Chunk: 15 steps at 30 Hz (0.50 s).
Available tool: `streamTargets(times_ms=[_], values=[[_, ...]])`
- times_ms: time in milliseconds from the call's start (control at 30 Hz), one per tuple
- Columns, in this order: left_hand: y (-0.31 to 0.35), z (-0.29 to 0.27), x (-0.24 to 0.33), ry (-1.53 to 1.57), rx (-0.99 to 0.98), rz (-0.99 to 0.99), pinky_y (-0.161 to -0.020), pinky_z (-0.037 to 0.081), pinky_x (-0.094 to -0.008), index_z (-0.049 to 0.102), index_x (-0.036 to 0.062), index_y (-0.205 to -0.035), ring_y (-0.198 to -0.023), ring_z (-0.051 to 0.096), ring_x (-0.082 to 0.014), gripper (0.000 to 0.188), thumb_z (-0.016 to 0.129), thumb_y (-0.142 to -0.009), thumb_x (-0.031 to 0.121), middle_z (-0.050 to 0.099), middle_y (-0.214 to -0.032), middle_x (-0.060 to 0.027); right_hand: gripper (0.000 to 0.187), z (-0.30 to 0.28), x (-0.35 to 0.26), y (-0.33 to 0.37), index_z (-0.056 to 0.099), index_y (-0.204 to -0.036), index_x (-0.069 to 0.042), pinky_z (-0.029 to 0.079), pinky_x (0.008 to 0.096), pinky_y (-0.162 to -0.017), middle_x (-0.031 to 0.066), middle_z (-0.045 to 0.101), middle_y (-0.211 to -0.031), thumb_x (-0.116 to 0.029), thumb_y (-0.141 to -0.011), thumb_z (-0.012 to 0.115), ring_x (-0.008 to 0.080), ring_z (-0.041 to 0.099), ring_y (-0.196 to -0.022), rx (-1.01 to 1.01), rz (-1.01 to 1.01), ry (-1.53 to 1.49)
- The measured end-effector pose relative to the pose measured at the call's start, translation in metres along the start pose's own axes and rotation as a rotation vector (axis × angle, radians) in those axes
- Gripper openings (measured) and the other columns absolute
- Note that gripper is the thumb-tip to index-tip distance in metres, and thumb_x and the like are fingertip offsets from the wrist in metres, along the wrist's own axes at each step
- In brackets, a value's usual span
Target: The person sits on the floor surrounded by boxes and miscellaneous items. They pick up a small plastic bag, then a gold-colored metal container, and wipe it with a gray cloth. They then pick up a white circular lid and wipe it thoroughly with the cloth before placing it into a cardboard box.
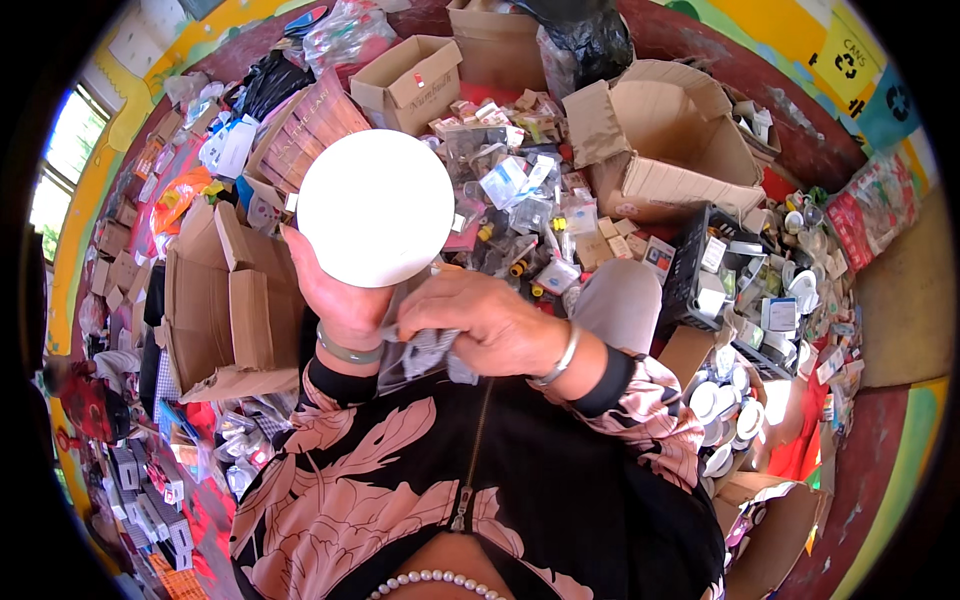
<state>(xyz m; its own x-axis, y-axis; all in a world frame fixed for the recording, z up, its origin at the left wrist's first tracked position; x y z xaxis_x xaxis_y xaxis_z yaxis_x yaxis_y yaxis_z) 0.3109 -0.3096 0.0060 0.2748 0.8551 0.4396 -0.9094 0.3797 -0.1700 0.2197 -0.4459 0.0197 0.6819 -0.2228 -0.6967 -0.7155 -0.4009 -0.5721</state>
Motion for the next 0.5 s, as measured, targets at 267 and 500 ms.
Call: streamTargets(times_ms=[267, 500], values=[[0.006, 0.001, -0.009, 0.029, -0.142, -0.045, -0.103, 0.031, -0.0494, 0.029, 0.0113, -0.139, -0.125, 0.038, -0.0314, 0.067, 0.039, -0.089, 0.055, 0.037, -0.139, -0.01, 0.042, -0.064, -0.019, -0.024, 0.063, -0.097, -0.005, 0.042, 0.0378, -0.091, 0.0148, 0.06, -0.109, 0.01, -0.06, 0.049, 0.0332, 0.054, -0.106, 0.482, -0.096, 0.685], [0.002, -0.001, -0.009, -0.075, -0.019, 0.007, -0.098, 0.037, -0.0426, 0.035, 0.0065, -0.134, -0.115, 0.048, -0.0298, 0.065, 0.032, -0.092, 0.055, 0.046, -0.13, -0.0109, 0.04, 0.02, 0.007, -0.005, 0.064, -0.102, -0.008, 0.04, 0.0375, -0.088, 0.0133, 0.056, -0.118, 0.004, -0.065, 0.058, 0.0301, 0.051, -0.115, 0.222, 0.008, 0.715]])
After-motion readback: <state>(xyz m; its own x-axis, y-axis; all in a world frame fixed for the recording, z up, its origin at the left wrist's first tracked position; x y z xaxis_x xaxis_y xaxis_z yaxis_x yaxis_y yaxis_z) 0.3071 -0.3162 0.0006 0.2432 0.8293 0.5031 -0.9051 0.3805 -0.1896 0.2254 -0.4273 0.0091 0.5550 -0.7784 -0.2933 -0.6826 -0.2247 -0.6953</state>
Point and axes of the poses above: each hand's wrist, its own y-axis away from the middle knuckle, its own z-axis out of the palm, x = y × z, the point moved 2 cm from there along -y, towards the middle knuckle
